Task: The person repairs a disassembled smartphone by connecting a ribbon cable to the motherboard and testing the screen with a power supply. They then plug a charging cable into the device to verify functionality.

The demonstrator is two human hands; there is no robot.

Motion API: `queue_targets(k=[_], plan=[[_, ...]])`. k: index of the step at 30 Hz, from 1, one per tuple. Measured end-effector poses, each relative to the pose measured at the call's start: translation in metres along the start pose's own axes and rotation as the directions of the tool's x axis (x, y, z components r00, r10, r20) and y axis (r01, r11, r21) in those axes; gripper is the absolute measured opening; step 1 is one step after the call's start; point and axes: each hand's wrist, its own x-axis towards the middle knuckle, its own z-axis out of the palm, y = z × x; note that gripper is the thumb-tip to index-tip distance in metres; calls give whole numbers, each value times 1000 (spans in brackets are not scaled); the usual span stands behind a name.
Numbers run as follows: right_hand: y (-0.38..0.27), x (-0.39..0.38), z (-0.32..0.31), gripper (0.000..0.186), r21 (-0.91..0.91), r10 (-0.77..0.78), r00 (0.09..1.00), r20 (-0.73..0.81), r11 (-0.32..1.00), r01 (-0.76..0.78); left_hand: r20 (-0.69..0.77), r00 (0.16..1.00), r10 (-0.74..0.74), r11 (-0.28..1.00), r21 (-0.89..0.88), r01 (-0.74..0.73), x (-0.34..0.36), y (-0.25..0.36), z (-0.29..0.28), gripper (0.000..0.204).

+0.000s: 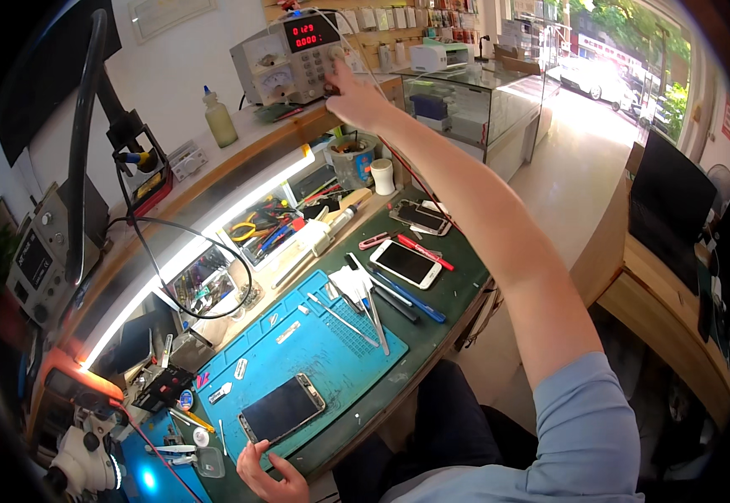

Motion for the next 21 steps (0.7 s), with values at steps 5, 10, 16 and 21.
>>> queue_targets(k=[5,10,16,21], plan=[[12,-48,-32,51,455,126,992,-3,883,-111,-7,999,-31,1000,-4,31,-1,0,-1,49],[61,-144,-55,28,395,140,949,281,885,-248,13,1000,-25,1000,5,25,-2,-2,-2,50],[134,-229,-65,40,-68,372,777,508,916,-394,19,1000,-13,1000,-11,13,0,4,4,49],[83,-257,-57,52,-444,360,926,118,853,-275,11,999,-49,998,37,48,-4,-5,-2,48]])
